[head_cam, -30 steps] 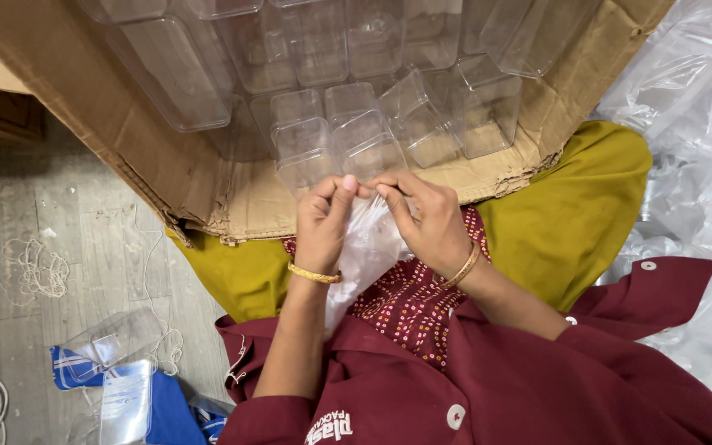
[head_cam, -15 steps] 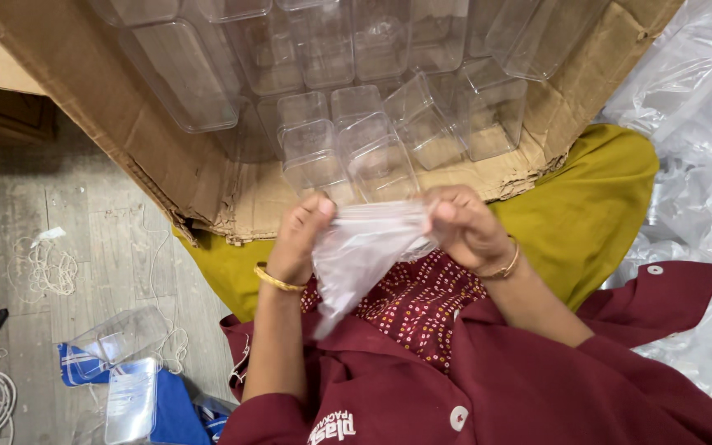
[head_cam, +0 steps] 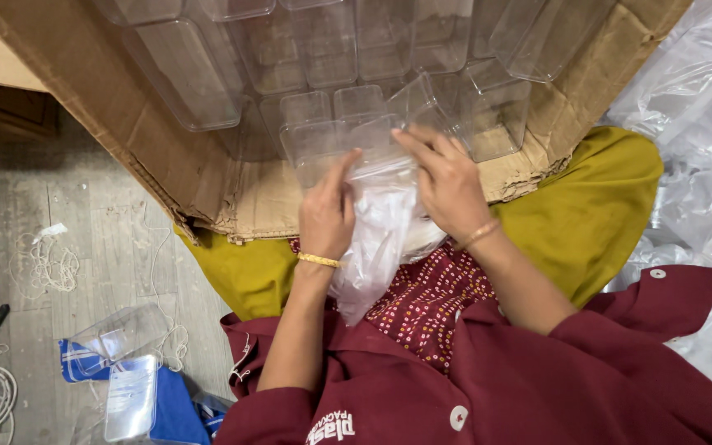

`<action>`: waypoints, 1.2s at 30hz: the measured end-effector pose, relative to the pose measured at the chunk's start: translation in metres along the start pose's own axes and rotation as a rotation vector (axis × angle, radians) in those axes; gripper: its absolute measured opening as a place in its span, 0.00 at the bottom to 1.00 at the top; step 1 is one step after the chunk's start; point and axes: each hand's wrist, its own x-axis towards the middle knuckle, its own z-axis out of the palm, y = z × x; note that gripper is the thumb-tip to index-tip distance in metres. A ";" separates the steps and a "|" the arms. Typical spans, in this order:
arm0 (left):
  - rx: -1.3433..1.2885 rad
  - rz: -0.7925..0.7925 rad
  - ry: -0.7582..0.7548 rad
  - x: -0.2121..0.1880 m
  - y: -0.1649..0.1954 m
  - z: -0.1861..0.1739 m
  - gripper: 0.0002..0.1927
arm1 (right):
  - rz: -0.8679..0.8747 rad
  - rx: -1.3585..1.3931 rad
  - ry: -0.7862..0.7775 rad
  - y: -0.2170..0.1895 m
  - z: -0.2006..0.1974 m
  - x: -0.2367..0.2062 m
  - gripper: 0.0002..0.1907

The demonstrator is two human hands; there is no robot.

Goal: The person sits on the floor and packs clear plastic containers into white plastic bags, one container at a time, then places the filled bags into a large cardboard box. They open each bag, insert a container, and set the bagged containers into the box.

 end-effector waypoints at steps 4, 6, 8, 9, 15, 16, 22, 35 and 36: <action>-0.229 -0.140 -0.148 0.002 0.003 0.008 0.26 | 0.270 0.244 0.054 0.000 -0.011 -0.031 0.23; -0.350 -0.184 -0.175 0.004 0.007 0.009 0.26 | 0.341 0.349 0.145 0.001 -0.012 -0.045 0.18; -0.456 -0.203 -0.227 0.005 0.012 0.007 0.22 | 0.375 0.537 0.234 0.001 -0.013 -0.054 0.14; -0.547 -0.175 -0.188 0.002 0.016 0.004 0.19 | 0.390 0.634 0.279 0.000 -0.014 -0.056 0.12; -0.561 0.048 0.059 -0.018 0.024 -0.036 0.09 | 0.426 1.057 0.200 -0.023 -0.007 -0.028 0.09; -0.516 0.000 0.087 -0.017 0.021 -0.044 0.10 | 0.431 1.070 0.167 -0.028 -0.002 -0.019 0.08; -0.687 -0.115 0.227 -0.006 -0.006 -0.048 0.09 | 0.390 1.033 0.066 -0.037 0.034 0.011 0.08; -0.178 -0.216 0.278 0.009 -0.020 -0.016 0.07 | 0.482 0.846 -0.029 0.006 0.076 0.022 0.08; -0.229 -0.181 0.265 0.007 -0.016 -0.018 0.07 | 0.529 0.952 -0.062 0.006 0.069 0.021 0.09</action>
